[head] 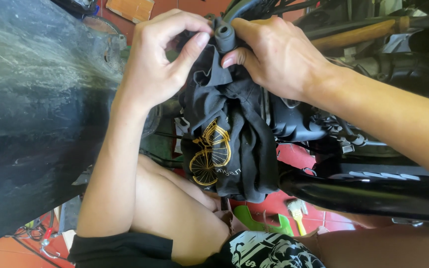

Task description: The person uses a screwdriver to manipulate a black rubber hose or grommet on a motorcycle engine. They then use a black cloth to wipe the area around the hose and engine components.

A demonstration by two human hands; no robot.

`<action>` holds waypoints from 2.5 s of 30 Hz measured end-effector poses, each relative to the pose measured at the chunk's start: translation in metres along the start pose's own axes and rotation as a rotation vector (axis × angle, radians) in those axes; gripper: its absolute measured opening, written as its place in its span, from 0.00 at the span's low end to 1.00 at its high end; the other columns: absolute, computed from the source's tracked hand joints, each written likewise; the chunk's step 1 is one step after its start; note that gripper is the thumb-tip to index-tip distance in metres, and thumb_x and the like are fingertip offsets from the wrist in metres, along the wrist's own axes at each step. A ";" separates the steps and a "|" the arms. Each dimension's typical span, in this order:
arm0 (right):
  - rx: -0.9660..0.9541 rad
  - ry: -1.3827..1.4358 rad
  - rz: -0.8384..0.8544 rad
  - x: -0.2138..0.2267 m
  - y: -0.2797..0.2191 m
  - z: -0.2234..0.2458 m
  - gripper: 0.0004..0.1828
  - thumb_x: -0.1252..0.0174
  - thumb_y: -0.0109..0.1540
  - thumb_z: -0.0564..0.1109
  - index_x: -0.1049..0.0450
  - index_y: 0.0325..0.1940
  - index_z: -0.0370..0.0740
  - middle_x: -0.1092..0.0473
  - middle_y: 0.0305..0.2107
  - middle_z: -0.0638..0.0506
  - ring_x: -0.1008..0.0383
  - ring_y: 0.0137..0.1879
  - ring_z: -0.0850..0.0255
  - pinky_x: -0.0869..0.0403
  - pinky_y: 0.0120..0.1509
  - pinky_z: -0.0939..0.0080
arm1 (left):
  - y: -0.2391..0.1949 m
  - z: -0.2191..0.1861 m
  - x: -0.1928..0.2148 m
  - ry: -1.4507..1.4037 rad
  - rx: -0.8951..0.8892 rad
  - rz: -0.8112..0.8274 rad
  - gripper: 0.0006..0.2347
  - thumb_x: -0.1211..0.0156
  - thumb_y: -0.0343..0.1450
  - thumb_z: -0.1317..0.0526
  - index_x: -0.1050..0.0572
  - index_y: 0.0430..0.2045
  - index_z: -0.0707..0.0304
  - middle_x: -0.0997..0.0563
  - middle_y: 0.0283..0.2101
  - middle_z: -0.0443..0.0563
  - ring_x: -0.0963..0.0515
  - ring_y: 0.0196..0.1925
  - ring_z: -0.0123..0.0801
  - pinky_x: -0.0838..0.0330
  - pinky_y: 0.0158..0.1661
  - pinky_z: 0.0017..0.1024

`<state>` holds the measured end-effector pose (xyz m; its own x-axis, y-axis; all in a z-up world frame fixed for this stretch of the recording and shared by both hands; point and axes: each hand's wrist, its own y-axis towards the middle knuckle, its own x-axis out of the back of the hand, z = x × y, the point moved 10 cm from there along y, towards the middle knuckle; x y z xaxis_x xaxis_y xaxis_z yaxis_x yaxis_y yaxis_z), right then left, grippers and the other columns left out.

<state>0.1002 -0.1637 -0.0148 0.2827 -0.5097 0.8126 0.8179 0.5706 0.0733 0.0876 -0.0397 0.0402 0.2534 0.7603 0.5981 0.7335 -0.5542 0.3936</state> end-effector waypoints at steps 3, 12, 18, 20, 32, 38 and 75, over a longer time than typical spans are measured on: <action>0.009 -0.026 0.005 -0.001 0.000 -0.001 0.21 0.38 0.73 0.56 0.35 0.44 0.36 0.29 0.28 0.42 0.31 0.34 0.34 0.33 0.34 0.38 | 0.002 -0.011 0.000 0.067 -0.092 -0.049 0.08 0.47 0.82 0.68 0.22 0.42 0.79 0.18 0.44 0.65 0.18 0.48 0.48 0.25 0.48 0.37; 0.104 -0.134 0.005 -0.005 -0.003 0.009 0.19 0.38 0.74 0.53 0.34 0.46 0.35 0.27 0.30 0.39 0.29 0.34 0.31 0.33 0.31 0.34 | -0.001 -0.010 0.000 0.129 -0.089 -0.097 0.08 0.29 0.77 0.66 0.22 0.37 0.76 0.18 0.39 0.59 0.18 0.41 0.43 0.26 0.43 0.34; 0.112 -0.262 0.035 -0.015 -0.003 0.002 0.22 0.39 0.74 0.58 0.35 0.43 0.38 0.27 0.30 0.40 0.28 0.35 0.33 0.28 0.39 0.36 | -0.001 -0.006 -0.003 0.183 -0.081 -0.075 0.09 0.29 0.77 0.63 0.22 0.33 0.73 0.18 0.36 0.55 0.18 0.38 0.42 0.28 0.39 0.36; 0.121 -0.298 0.026 -0.017 -0.003 0.002 0.25 0.38 0.74 0.59 0.37 0.38 0.38 0.29 0.25 0.41 0.28 0.34 0.31 0.27 0.45 0.36 | -0.001 -0.009 -0.004 0.275 -0.095 -0.071 0.10 0.36 0.80 0.61 0.21 0.35 0.72 0.18 0.38 0.54 0.18 0.38 0.45 0.28 0.35 0.39; 0.086 -0.285 0.072 -0.020 -0.004 -0.001 0.24 0.40 0.75 0.58 0.37 0.39 0.35 0.29 0.28 0.40 0.29 0.34 0.30 0.28 0.36 0.34 | -0.008 -0.021 -0.024 0.809 -0.176 -0.054 0.11 0.35 0.80 0.59 0.27 0.32 0.65 0.26 0.36 0.48 0.26 0.23 0.42 0.35 0.24 0.37; 0.078 -0.167 0.089 -0.008 -0.003 0.016 0.27 0.57 0.75 0.62 0.35 0.58 0.34 0.28 0.35 0.34 0.30 0.37 0.25 0.32 0.35 0.29 | -0.007 -0.024 -0.019 0.707 -0.173 -0.101 0.06 0.42 0.80 0.65 0.26 0.34 0.67 0.22 0.38 0.49 0.23 0.25 0.44 0.33 0.25 0.39; 0.157 0.034 -0.284 0.036 -0.005 0.033 0.16 0.47 0.63 0.22 0.30 0.53 0.27 0.31 0.34 0.41 0.31 0.38 0.49 0.31 0.42 0.54 | -0.009 0.006 -0.016 0.339 -0.139 -0.357 0.14 0.25 0.69 0.64 0.24 0.45 0.62 0.16 0.41 0.49 0.18 0.44 0.41 0.26 0.47 0.40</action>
<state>0.0894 -0.1638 0.0331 0.0728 -0.6827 0.7270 0.7800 0.4932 0.3851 0.0805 -0.0451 0.0232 -0.2330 0.7706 0.5932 0.6405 -0.3373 0.6899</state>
